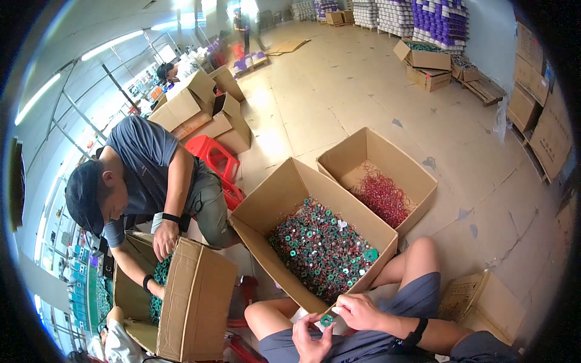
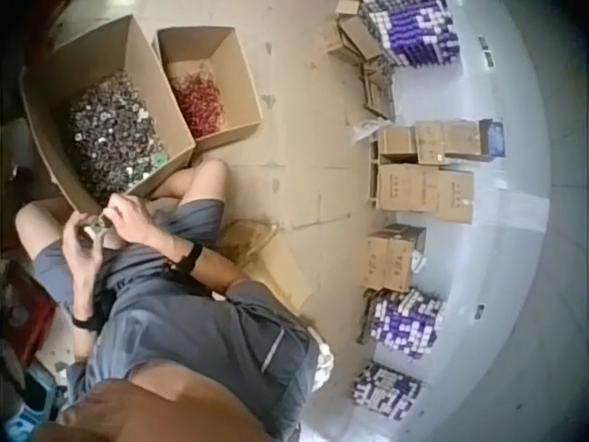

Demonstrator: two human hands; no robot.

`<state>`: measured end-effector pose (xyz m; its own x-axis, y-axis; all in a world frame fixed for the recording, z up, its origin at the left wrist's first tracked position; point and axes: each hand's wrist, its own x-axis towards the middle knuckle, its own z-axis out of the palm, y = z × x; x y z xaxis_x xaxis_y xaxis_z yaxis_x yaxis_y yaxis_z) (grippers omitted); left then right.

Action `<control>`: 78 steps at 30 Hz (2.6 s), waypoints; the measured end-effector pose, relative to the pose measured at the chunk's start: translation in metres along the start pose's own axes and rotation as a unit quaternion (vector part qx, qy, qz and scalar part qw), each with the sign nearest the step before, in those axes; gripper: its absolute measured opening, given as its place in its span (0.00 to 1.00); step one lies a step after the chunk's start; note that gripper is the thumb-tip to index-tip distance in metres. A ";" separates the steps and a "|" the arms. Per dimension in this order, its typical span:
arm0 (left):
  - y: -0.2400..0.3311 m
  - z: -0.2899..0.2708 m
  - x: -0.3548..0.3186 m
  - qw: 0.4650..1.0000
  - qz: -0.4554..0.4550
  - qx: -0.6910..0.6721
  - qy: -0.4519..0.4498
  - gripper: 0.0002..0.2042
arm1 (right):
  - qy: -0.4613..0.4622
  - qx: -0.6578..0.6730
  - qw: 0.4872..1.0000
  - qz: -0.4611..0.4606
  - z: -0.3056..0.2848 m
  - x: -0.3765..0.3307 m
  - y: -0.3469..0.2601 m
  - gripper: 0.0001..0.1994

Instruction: The worker is sorting through boxes of green plastic rings and other small components in a manufacturing environment.

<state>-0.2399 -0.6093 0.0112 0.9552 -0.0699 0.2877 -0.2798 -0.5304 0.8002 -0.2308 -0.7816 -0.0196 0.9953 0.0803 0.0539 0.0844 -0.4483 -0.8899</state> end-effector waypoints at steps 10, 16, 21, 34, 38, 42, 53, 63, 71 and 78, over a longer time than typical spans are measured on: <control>-0.035 0.012 -0.013 0.996 -0.058 -0.066 -0.021 0.20 | 0.063 0.028 0.991 0.114 -0.008 0.004 0.030 0.13; -0.014 -0.004 -0.013 0.997 -0.066 -0.007 -0.034 0.20 | 0.191 0.429 0.800 0.374 -0.063 0.044 0.139 0.12; -0.005 -0.008 -0.011 0.998 -0.040 -0.002 -0.040 0.19 | 0.278 0.628 0.658 0.308 -0.169 0.129 0.220 0.35; -0.013 -0.127 0.039 0.992 -0.055 -0.009 0.117 0.18 | -0.185 -0.425 0.882 -0.086 0.037 0.031 0.151 0.37; -0.007 -0.206 0.055 0.975 -0.078 -0.050 0.202 0.20 | -0.327 -0.449 0.831 -0.032 0.050 0.054 0.168 0.30; -0.022 -0.266 0.082 0.956 -0.136 0.035 0.259 0.19 | -0.378 -0.484 0.789 -0.026 0.059 0.072 0.219 0.21; -0.166 -0.454 0.184 0.847 -0.395 0.341 0.101 0.17 | -0.310 -0.437 0.842 -0.054 0.058 0.078 0.200 0.12; -0.285 -0.463 0.238 0.768 -0.517 0.365 -0.100 0.11 | -0.346 -0.482 0.805 -0.011 0.045 0.061 0.208 0.16; -0.371 -0.510 0.237 0.680 -0.620 0.371 -0.122 0.09 | -0.425 -0.472 0.772 0.002 0.040 0.067 0.193 0.15; -0.424 -0.522 0.202 0.659 -0.545 0.517 -0.047 0.16 | -0.326 -0.455 0.828 -0.046 0.049 0.060 0.208 0.17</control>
<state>0.0215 0.0425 0.0053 0.5493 0.8023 -0.2339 0.7462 -0.5968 -0.2948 -0.1562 -0.8268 -0.2240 0.7705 0.4817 -0.4174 0.4541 -0.8744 -0.1709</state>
